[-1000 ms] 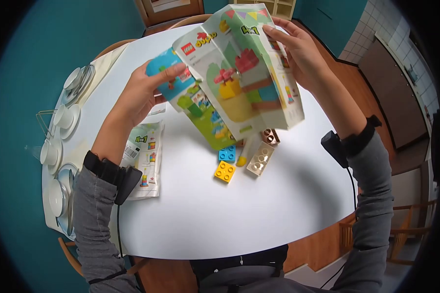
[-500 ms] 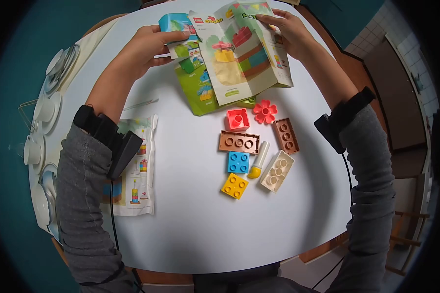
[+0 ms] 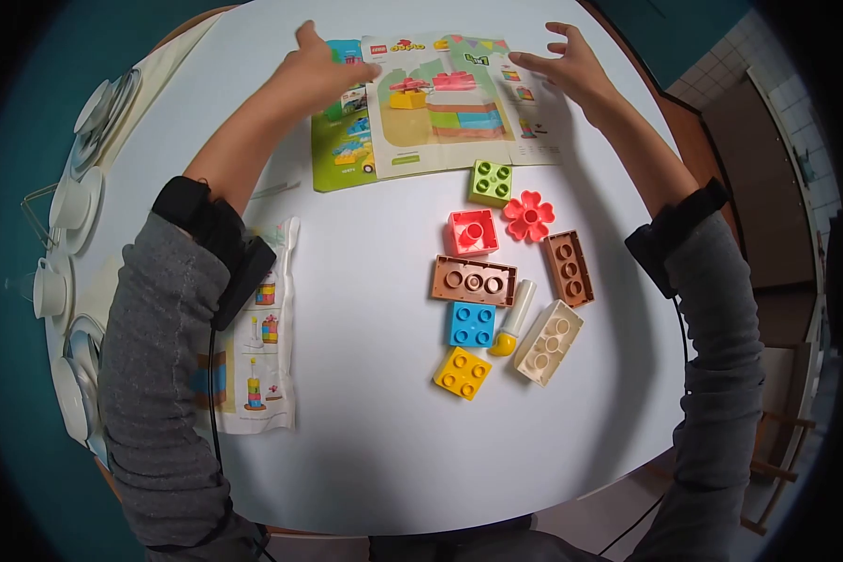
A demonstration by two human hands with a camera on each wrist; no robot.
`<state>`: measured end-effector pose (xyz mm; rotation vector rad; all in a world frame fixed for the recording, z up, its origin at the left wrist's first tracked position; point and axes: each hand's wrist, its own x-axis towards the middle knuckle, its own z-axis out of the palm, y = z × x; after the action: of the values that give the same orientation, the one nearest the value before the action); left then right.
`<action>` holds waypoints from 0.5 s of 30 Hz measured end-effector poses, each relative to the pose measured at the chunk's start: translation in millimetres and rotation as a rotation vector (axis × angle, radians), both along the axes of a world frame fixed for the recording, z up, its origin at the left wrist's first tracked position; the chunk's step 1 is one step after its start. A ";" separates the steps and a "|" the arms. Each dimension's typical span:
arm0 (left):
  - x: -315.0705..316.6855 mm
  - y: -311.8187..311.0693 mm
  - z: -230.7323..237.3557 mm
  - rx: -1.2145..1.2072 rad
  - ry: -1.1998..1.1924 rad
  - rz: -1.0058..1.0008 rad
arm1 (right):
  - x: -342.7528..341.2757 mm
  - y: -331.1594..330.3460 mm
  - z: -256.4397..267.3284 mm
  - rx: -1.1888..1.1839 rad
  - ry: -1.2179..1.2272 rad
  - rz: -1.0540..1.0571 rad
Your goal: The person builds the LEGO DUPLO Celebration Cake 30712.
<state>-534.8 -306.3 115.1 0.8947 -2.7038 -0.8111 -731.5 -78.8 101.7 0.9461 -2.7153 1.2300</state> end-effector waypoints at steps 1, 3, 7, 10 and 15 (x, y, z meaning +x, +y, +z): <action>0.4 4.4 -8.0 0.001 -0.003 -0.002 | 4.5 3.3 -1.3 0.001 -0.003 -0.002; 5.3 16.0 -19.7 -0.203 0.001 -0.182 | 16.7 12.1 -4.8 0.158 0.289 0.234; 2.8 28.9 -19.0 -0.161 -0.258 -0.356 | 38.9 26.2 -18.9 0.309 0.292 0.471; 5.7 33.8 -19.0 -0.233 -0.315 -0.386 | 41.8 29.2 -16.5 0.370 0.241 0.464; 10.9 53.7 -16.0 -0.296 -0.360 -0.315 | 48.3 37.3 -17.8 0.387 0.231 0.434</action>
<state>-523.9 -252.6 99.1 0.6034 -3.2191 -0.2969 -683.2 -41.5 83.9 1.6703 -2.6871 0.5669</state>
